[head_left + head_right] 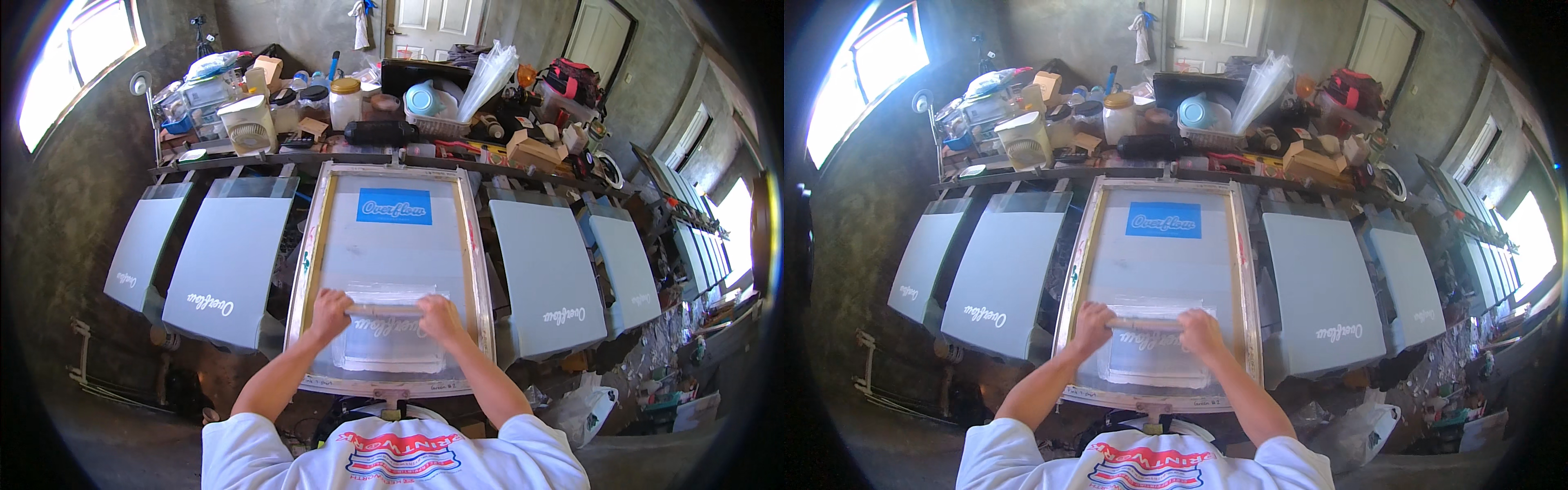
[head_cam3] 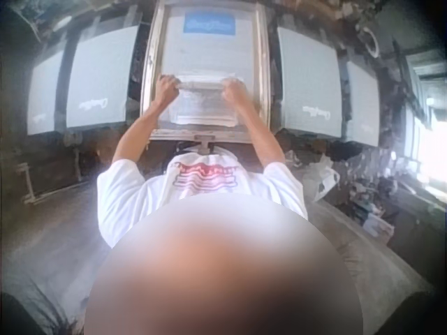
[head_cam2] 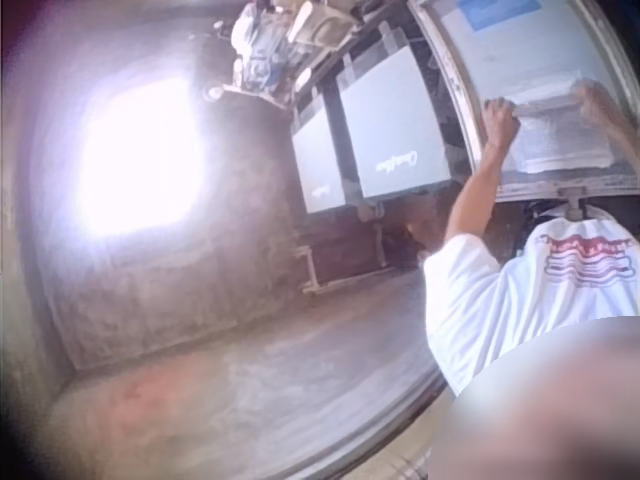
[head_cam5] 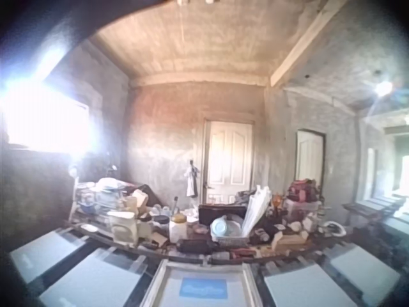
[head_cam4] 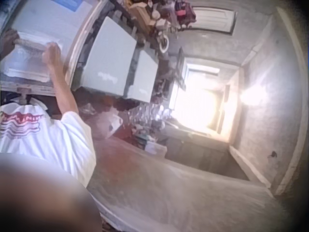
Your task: The person carries a screen printing frame to a workbench and repeatedly uses a squeegee to pull white ink across the screen mesh. The person moves the frame along the bench and continues the same squeegee strokes on multiple sections of the screen.
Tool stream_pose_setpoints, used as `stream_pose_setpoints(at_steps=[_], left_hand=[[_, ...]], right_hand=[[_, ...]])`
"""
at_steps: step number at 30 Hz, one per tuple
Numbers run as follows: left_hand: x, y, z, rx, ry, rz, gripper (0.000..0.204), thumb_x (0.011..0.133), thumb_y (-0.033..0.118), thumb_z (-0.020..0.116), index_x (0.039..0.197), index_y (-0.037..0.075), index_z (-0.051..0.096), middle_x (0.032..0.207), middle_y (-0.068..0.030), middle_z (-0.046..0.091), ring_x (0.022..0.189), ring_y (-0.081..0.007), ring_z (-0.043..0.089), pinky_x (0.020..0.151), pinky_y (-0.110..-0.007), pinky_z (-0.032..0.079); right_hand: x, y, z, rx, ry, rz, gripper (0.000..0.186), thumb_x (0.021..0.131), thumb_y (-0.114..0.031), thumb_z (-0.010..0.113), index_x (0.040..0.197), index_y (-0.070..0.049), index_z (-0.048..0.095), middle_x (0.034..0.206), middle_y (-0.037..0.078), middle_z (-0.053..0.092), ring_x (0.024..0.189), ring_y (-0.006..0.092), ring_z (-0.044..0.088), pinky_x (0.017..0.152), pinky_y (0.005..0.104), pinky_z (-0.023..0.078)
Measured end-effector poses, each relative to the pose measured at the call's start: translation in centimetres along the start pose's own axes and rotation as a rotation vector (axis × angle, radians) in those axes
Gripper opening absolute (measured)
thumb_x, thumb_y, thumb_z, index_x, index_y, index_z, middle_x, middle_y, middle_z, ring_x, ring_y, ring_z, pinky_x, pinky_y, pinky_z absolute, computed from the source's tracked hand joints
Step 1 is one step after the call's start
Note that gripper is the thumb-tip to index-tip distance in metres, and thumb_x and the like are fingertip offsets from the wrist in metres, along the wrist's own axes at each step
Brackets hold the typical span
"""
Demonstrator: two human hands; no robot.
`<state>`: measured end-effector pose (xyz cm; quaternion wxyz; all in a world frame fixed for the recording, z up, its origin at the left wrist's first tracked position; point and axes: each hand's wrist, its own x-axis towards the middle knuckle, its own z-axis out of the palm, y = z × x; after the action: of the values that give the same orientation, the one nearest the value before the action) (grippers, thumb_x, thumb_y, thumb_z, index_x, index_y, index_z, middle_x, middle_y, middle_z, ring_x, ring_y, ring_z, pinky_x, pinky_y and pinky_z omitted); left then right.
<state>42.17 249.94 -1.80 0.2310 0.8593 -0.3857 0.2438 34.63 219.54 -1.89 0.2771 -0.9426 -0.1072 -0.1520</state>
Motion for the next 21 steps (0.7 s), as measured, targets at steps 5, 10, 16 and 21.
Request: stream_pose_setpoints(at_steps=[5,10,16,21], left_hand=[[-2.8,0.4,-0.9,0.052,-0.004,-0.02,0.026,0.054,0.0,0.071,0.078,0.008,0.067,0.08,-0.0085,0.062,0.084,-0.0306,0.063,0.079,-0.045,0.046],[-10.5,5.8,-3.8,-0.087,-0.142,-0.006,0.035,0.046,0.009,0.075,0.081,0.008,0.07,0.081,-0.0085,0.062,0.084,-0.0316,0.062,0.077,-0.047,0.048],[-4.7,6.1,0.5,-0.045,-0.083,0.019,0.034,0.052,0.008,0.075,0.086,0.009,0.071,0.082,-0.0085,0.063,0.086,-0.0317,0.064,0.083,-0.046,0.05],[3.0,2.4,4.2,-0.054,-0.022,0.007,0.025,0.057,0.006,0.073,0.08,0.009,0.065,0.08,-0.0098,0.062,0.082,-0.0328,0.064,0.08,-0.046,0.048]], right_hand=[[0.2,0.0,2.3,0.067,-0.023,-0.057,0.013,0.072,-0.005,0.066,0.085,-0.004,0.067,0.093,0.015,0.07,0.098,0.0378,0.067,0.084,0.0499,0.056],[-7.9,-2.9,-0.8,0.063,-0.242,-0.118,0.019,0.069,-0.003,0.063,0.087,-0.005,0.07,0.092,0.015,0.071,0.097,0.037,0.067,0.083,0.0482,0.056],[-5.2,1.4,-3.8,0.043,-0.172,-0.028,0.022,0.067,0.003,0.06,0.086,-0.002,0.07,0.089,0.018,0.069,0.09,0.0417,0.066,0.082,0.0495,0.056],[-0.5,4.8,-2.2,0.069,0.033,0.005,0.025,0.068,0.002,0.06,0.089,-0.003,0.072,0.09,0.019,0.07,0.091,0.043,0.066,0.083,0.0511,0.054]])
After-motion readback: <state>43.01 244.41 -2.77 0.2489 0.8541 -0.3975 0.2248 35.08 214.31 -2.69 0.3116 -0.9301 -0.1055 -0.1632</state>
